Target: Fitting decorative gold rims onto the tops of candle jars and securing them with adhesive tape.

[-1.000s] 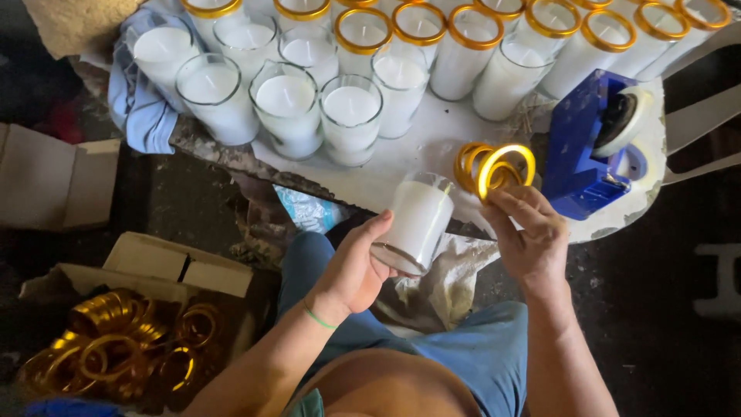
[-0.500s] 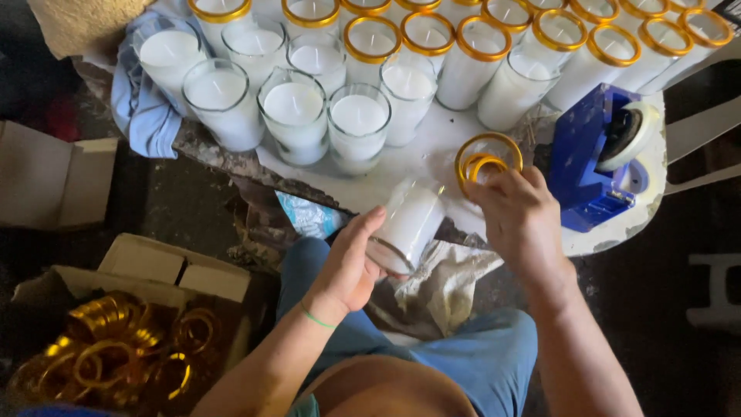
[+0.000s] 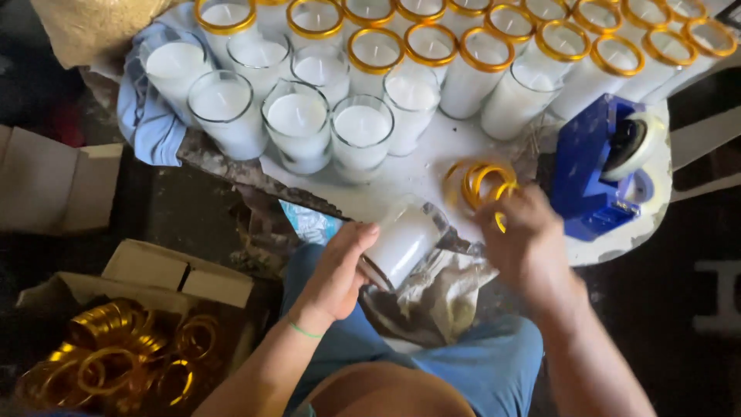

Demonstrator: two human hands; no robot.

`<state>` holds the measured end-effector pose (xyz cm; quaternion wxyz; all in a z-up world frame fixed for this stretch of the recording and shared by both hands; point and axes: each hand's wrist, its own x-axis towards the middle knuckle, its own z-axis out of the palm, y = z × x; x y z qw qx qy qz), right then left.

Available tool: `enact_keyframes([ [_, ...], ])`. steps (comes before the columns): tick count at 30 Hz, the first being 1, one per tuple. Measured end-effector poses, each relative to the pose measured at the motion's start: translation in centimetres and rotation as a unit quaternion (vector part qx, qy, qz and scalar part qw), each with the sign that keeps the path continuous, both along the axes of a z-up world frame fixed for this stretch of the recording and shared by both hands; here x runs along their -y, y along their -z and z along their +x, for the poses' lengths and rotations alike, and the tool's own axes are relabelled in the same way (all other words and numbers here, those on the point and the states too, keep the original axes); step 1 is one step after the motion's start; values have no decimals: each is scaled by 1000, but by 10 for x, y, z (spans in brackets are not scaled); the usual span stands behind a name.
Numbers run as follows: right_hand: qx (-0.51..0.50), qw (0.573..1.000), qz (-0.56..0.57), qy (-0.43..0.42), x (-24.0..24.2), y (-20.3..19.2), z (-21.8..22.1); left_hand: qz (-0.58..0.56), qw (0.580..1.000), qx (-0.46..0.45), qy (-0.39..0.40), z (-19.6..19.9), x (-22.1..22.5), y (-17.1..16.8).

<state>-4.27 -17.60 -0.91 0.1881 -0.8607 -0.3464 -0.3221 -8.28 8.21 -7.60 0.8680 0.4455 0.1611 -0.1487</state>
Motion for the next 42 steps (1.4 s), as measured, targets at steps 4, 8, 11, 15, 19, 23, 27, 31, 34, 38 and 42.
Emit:
enact_keyframes([
  [4, 54, 986, -136, 81, 17, 16, -7, -5, 1000, -4, 4, 2, 1, 12],
  [8, 12, 979, -141, 149, 14, 44, 1, -3, 1000, -12, -12, 3, 7, 5],
  [11, -43, 951, -150, 266, 17, 64, 1, 22, 999, 13, 21, -3, 7, -2],
  [15, -42, 976, -126, 173, -22, 17, -25, 48, 997, 43, 35, 3, 6, 0],
  [19, 28, 987, -16, 160, 15, 56, 17, 56, 997, 47, 33, 1, 5, -11],
  [23, 26, 996, -33, 82, -22, 9, -16, 55, 998, 33, 18, -2, 5, -5],
  [27, 115, 973, -162, 119, -6, 28, 6, 69, 995, 55, 37, 0, 3, -9],
  [31, 332, 787, -427, 297, -4, 40, -24, 209, 973, 76, 65, -17, 3, -23],
  [34, 238, 900, -310, 194, 12, 44, 2, 265, 952, 138, 64, -14, 2, 26],
  [38, 104, 988, -104, 36, 6, 14, 6, 317, 928, 194, 32, -22, 13, 5],
  [42, 49, 991, -107, 63, -15, -5, -24, 318, 924, 209, 37, -23, 16, -2],
])
